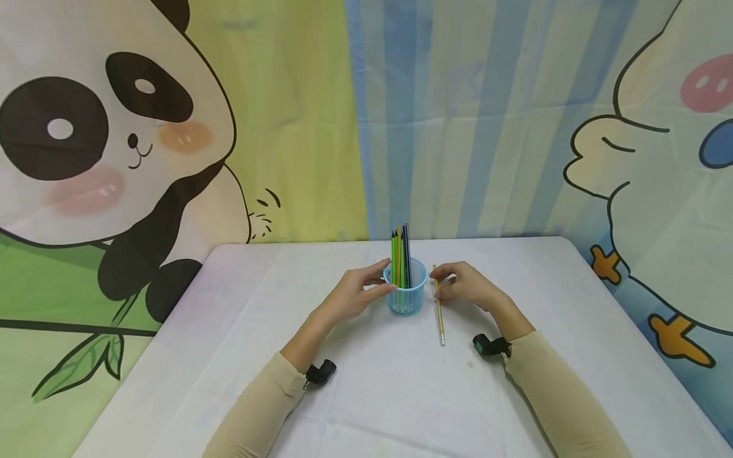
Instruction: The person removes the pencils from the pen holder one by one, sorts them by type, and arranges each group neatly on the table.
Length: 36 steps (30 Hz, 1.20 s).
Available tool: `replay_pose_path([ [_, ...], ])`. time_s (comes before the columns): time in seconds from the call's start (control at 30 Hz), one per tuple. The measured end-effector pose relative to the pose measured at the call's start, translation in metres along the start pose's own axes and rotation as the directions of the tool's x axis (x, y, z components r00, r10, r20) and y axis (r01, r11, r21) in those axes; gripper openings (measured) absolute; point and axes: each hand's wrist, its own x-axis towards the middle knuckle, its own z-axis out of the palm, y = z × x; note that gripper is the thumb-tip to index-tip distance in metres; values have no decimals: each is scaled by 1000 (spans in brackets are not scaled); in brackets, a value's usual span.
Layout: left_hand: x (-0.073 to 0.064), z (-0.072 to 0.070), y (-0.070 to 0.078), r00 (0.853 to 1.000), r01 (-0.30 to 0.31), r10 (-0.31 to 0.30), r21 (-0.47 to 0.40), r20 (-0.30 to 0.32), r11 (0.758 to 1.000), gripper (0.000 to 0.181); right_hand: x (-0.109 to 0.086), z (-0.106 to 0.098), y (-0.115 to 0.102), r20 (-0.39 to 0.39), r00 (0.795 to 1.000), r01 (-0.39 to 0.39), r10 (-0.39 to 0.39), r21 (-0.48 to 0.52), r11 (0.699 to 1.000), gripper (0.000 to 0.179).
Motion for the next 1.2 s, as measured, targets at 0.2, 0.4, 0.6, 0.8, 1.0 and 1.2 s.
replay_pose_path([
  [0.2,-1,1,-1,1000,7,-6,-19,5,1000,73,-1,1,2,-6,1000,5,-5,-31,1000,43],
  [0.4,-3,1,1,1000,14,-14,-18,9,1000,74,-1,3,2,-17,1000,1,-2,-75,997,44],
  [0.6,-2,1,1,1000,10,-10,-7,9,1000,73,-1,3,1,-20,999,-33,32,-96,995,43],
  [0.8,-3,0,2,1000,14,-14,-16,7,1000,74,1,3,0,-10,999,-33,32,-114,993,43],
  [1.0,-3,0,2,1000,10,-10,-18,3,1000,74,1,2,-1,1,1000,-14,14,-135,991,39],
  [1.2,-2,-1,3,1000,21,-21,-7,7,1000,74,1,0,1,5,1000,-10,10,-122,993,40],
])
